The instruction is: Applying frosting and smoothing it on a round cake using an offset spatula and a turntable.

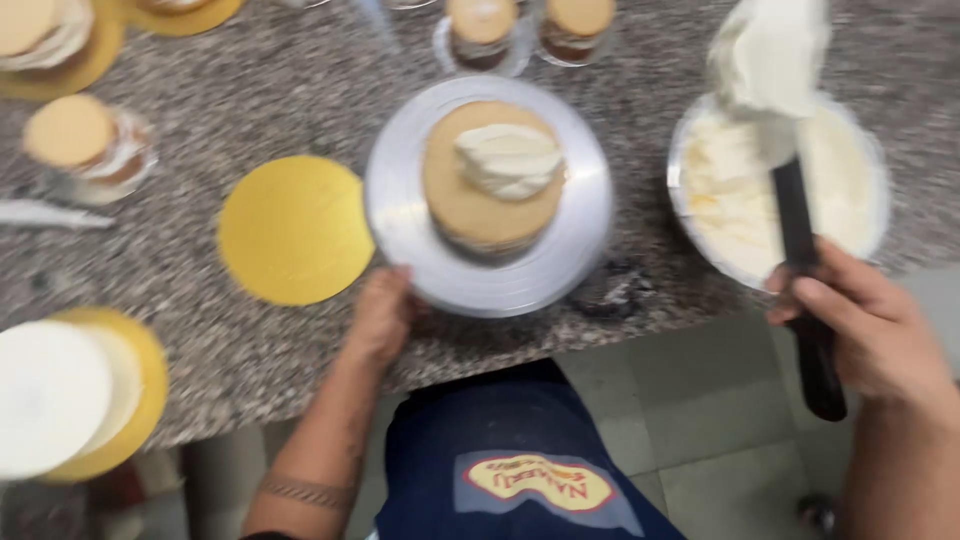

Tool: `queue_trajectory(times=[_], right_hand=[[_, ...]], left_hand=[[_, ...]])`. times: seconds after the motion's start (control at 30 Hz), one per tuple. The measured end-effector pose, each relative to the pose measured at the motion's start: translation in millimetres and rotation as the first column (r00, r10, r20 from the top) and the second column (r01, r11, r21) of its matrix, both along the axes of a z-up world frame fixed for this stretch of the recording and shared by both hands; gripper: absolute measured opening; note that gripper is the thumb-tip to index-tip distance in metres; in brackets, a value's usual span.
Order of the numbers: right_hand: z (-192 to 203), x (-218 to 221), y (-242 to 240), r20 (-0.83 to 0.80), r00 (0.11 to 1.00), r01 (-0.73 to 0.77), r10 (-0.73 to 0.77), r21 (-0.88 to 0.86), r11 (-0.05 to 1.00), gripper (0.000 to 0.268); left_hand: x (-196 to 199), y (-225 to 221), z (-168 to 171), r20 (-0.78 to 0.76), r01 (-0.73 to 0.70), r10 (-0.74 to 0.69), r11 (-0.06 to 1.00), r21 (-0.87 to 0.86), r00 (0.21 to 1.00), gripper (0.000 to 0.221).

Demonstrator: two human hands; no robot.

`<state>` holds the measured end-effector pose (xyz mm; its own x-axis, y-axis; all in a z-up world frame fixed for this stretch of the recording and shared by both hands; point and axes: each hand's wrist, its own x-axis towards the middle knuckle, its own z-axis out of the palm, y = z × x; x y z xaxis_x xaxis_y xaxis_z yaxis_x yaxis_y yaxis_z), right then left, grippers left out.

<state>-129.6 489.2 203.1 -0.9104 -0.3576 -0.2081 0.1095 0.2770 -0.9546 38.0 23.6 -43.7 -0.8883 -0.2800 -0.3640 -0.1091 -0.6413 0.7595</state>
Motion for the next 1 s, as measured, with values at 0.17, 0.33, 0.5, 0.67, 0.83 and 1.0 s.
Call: queue_trajectory(times=[0.17, 0.33, 0.5, 0.67, 0.83, 1.0], right_hand=[[24.9, 41.4, -98.0, -0.422, 0.865, -0.213, 0.271, 0.179, 0.96, 0.061], [9.4, 52.9, -150.4, -0.508, 0.627, -0.023, 0.59, 0.746, 0.666, 0.058], [27.2, 67.2, -148.0, -0.458, 0.699, -0.295, 0.549, 0.515, 0.805, 0.055], [4.9, 48.3, -147.8, -0.403, 0.604, -0.033, 0.687, 0.849, 0.527, 0.059], [13.6, 36.5, -134.3, 0.296, 0.923, -0.365, 0.244, 0.48, 0.798, 0.058], [16.0, 33.6, -137.8, 0.136, 0.92, -0.375, 0.367, 0.576, 0.726, 0.062]], left_hand=[[17.8, 44.3, -3.7, -0.032, 0.329, -0.33, 0.944, -0.033, 0.943, 0.034], [16.6, 32.0, 24.4, -0.05, 0.37, -0.373, 0.927, -0.068, 0.926, 0.044], [19.5, 3.9, 33.5, -0.166, -0.049, 0.074, 0.987, 0.152, 0.983, 0.036], [24.7, 43.2, 42.6, -0.095, 0.428, -0.43, 0.903, -0.046, 0.898, 0.036], [19.0, 27.9, 19.8, -0.015, 0.458, -0.464, 0.879, -0.13, 0.886, 0.035], [12.1, 1.9, 53.3, -0.244, -0.048, 0.077, 0.991, 0.121, 0.967, 0.031]])
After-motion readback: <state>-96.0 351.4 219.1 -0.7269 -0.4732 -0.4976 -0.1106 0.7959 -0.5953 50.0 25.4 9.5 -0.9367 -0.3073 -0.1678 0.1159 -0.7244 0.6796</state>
